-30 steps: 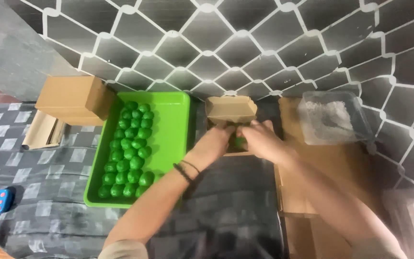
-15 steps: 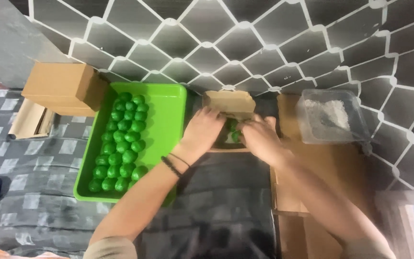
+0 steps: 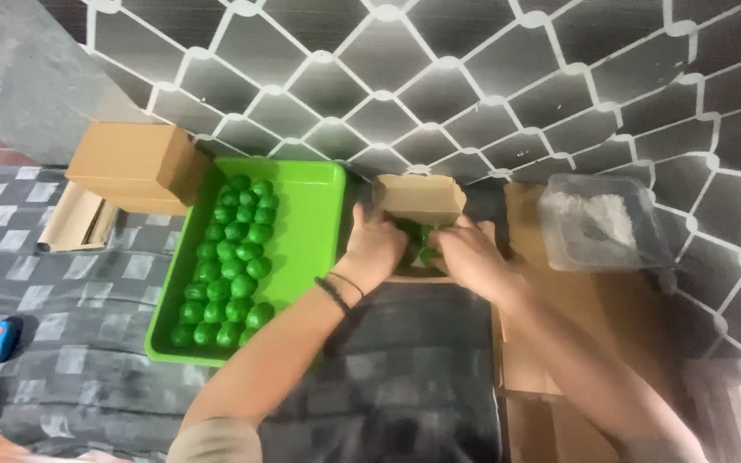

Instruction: Packing green snacks into a small cardboard box, sprinkling powder over them using a spoon, and closing the box lid.

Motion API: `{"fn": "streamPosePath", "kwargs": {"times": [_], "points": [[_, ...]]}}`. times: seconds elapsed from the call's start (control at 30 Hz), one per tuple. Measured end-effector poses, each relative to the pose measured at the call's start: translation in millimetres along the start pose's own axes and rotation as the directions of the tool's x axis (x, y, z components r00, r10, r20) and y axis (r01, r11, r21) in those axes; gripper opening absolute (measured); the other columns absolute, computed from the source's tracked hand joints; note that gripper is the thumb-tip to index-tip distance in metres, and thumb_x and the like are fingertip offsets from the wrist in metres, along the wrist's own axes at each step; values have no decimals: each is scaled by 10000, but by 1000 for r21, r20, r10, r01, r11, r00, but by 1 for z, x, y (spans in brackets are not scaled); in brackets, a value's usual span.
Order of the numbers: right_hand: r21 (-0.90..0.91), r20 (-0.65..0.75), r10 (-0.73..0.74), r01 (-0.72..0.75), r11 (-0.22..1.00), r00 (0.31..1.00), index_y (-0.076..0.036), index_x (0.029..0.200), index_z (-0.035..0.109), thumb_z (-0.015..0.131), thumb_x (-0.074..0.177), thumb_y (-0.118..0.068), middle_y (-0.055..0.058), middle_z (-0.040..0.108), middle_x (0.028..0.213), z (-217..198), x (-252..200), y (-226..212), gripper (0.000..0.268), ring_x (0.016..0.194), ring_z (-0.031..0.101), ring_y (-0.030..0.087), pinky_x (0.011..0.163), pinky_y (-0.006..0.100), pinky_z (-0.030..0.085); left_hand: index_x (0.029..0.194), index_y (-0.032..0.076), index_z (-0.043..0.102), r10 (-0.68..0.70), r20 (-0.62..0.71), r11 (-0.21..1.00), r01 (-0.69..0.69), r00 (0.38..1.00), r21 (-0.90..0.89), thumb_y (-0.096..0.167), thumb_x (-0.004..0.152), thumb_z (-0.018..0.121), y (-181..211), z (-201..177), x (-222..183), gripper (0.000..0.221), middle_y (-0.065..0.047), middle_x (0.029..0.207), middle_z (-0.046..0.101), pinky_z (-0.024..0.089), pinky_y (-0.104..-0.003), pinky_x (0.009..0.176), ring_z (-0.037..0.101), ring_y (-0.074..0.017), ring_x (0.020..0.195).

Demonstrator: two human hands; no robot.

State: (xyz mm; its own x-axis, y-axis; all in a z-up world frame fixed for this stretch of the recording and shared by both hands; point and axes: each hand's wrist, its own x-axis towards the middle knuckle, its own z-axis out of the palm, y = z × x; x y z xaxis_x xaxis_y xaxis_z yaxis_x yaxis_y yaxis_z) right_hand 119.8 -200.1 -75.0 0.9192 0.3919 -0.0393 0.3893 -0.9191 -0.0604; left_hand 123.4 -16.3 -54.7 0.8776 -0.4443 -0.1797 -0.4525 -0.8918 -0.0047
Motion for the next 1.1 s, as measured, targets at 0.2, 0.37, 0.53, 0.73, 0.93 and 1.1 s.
{"fn": "streamPosePath", "kwargs": {"times": [0.2, 0.37, 0.53, 0.73, 0.93, 1.1], "points": [[79, 152, -2, -10, 997, 988, -143, 1058, 744, 747, 858, -218, 70, 762, 986, -17, -8, 0, 214, 1054, 604, 286, 886, 514, 425, 1085, 109, 781, 86, 11, 996, -86, 996, 8, 55, 955, 553, 1, -10, -10, 268, -123, 1106, 749, 205, -676, 1110, 621, -312, 1166], [107, 146, -50, 34, 994, 988, -164, 1113, 718, 774, 831, -254, 74, 759, 1003, -22, -7, -2, 301, 1056, 621, 314, 833, 522, 481, 1089, 116, 781, -45, 127, 998, 38, 991, 56, 86, 986, 529, 6, -1, 2, 273, -88, 1124, 749, 144, -675, 1143, 611, -287, 1212], [50, 157, -30, 22, 999, 987, -181, 1113, 723, 752, 857, -286, 63, 770, 1010, -3, -3, 6, 278, 1061, 635, 313, 845, 514, 495, 1080, 99, 781, -63, 163, 997, 57, 985, 45, 57, 975, 519, 12, 0, 10, 285, -111, 1116, 750, 132, -687, 1134, 607, -314, 1204], [123, 147, -35, 17, 992, 988, -150, 1058, 729, 733, 866, -258, 92, 779, 986, 3, 3, 13, 220, 1021, 643, 329, 816, 514, 512, 1099, 100, 768, -56, 146, 997, 63, 988, -48, 36, 976, 506, 13, -19, 1, 296, -121, 1122, 749, 180, -661, 1128, 627, -321, 1174], [167, 139, -24, 0, 986, 990, -172, 1035, 721, 757, 837, -261, 71, 781, 966, 7, 4, 15, 220, 1064, 641, 343, 837, 532, 523, 1157, 93, 729, -70, 119, 991, 83, 990, -106, 45, 997, 462, 13, -17, -3, 315, -130, 1124, 743, 172, -663, 1136, 626, -327, 1182], [172, 131, -2, -21, 985, 991, -217, 1004, 718, 769, 825, -269, 14, 774, 952, 31, 8, 21, 194, 1070, 639, 314, 850, 501, 541, 1211, 85, 677, -68, 63, 990, 75, 996, -121, 27, 1011, 422, 11, -5, -3, 329, -129, 1093, 744, 192, -678, 1111, 661, -330, 1113]]}}
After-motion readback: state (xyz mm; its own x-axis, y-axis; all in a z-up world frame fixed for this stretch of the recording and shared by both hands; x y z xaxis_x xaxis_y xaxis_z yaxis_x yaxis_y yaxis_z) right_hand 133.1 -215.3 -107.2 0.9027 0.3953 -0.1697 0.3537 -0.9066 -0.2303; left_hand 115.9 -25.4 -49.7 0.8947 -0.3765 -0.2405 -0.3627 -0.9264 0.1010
